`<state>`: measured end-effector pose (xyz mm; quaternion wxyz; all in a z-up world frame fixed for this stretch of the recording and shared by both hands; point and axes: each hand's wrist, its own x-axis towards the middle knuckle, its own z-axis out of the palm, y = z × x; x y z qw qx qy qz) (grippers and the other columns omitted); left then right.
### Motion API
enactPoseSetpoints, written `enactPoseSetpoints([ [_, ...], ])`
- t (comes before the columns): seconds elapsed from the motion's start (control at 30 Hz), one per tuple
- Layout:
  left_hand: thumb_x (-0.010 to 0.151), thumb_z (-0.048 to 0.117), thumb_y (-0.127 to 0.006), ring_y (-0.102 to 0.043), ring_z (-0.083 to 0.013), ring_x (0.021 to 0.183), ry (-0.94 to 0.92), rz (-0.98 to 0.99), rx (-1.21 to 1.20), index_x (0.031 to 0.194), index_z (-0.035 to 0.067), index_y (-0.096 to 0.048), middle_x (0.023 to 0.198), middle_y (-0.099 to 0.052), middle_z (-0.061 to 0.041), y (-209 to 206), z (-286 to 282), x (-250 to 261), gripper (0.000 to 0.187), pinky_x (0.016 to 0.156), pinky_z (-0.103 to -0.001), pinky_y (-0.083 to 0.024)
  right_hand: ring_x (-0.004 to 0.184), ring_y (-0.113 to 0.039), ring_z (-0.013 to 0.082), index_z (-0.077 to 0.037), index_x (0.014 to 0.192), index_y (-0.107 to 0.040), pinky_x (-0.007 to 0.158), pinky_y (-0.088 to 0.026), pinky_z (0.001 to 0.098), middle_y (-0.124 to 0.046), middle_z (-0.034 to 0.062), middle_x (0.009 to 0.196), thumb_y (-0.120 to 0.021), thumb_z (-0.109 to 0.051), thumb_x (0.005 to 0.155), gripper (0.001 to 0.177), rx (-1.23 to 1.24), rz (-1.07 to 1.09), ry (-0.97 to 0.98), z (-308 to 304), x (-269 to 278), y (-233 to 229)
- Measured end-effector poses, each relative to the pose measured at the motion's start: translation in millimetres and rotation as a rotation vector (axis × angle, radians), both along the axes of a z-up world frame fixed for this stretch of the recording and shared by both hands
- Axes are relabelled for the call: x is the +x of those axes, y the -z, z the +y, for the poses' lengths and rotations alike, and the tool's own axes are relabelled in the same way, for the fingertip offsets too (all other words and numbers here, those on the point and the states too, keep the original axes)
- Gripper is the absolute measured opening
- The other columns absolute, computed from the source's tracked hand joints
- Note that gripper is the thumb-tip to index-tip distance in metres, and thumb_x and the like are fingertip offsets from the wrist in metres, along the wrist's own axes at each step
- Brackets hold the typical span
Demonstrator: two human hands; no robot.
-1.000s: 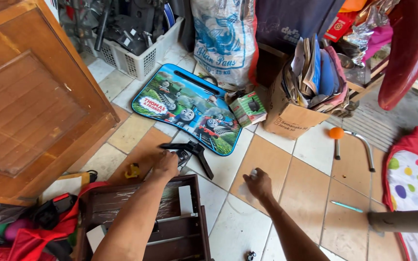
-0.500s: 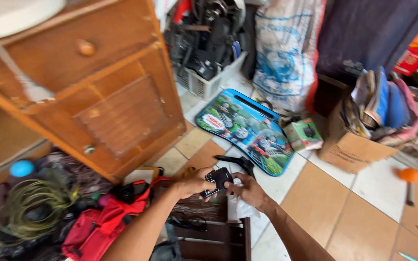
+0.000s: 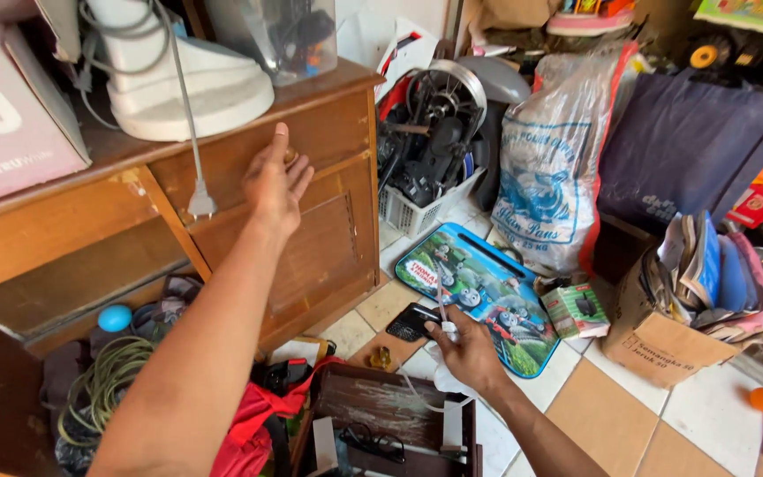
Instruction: The person is cleaning out and organizing items within a cluttered storage cabinet and surrounding outdoor area.
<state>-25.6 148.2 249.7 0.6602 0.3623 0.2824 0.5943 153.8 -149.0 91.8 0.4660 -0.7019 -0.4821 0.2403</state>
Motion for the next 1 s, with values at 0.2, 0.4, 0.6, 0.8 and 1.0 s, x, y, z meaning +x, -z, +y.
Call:
enactPoseSetpoints([
  [0.2,0.085,0.044,-0.082,-0.065,-0.0145,0.065,-0.195,-0.06,-0.066,0.084,0.005,-0.071,0.075,-0.068,-0.004,3.5,-10.5,21.2,0.04,0.061,-0.026,-0.057,0.057,-0.069,0.0305,-0.005,0.11,-0.067,0.051,-0.054,0.0401,-0.072,0.0155,0.092,-0.073,-0.015,0.091,0.022,0.349,-0.367,0.156,23.5,-7.0,-80.7],
  [0.4,0.088,0.041,-0.079,-0.066,-0.0142,0.064,-0.23,-0.089,-0.091,0.085,0.002,-0.071,0.076,-0.07,-0.006,14.4,-50.6,30.4,0.04,0.061,-0.028,-0.057,0.088,-0.071,0.0335,-0.004,0.121,-0.067,0.072,-0.057,0.0418,-0.069,0.0147,0.103,-0.072,-0.006,0.097,0.024,0.925,-0.709,0.07,94.0,-25.6,-176.9],
  [0.6,0.092,0.035,-0.077,-0.071,-0.0143,0.075,-0.182,-0.151,0.027,0.09,0.0,-0.072,0.086,-0.072,-0.006,25.5,-39.7,31.5,0.036,0.074,-0.028,-0.063,0.077,-0.069,0.0416,-0.015,0.129,-0.064,0.064,-0.056,0.0517,-0.07,0.0133,0.111,-0.07,-0.013,0.094,0.036,0.708,-0.928,0.036,190.5,-37.3,-215.4],
  [0.8,0.098,0.03,-0.072,-0.069,-0.0131,0.073,-0.236,-0.154,0.083,0.09,-0.004,-0.072,0.086,-0.073,-0.007,40.6,-36.3,42.0,0.035,0.071,-0.029,-0.061,0.077,-0.07,0.0426,-0.019,0.129,-0.062,0.065,-0.057,0.0537,-0.068,0.0116,0.119,-0.07,-0.018,0.093,0.037,0.601,-1.065,-0.024,215.2,-48.6,-217.5],
  [1.0,0.095,0.019,-0.075,-0.07,-0.0113,0.075,-0.299,-0.044,0.117,0.102,-0.003,-0.075,0.087,-0.075,-0.007,51.6,-50.8,39.0,0.023,0.071,-0.026,-0.059,0.081,-0.07,0.0439,-0.018,0.126,-0.064,0.067,-0.056,0.0556,-0.064,0.0168,0.118,-0.07,-0.016,0.088,0.039,0.394,-1.056,-0.117,224.3,-61.8,-216.2],
])
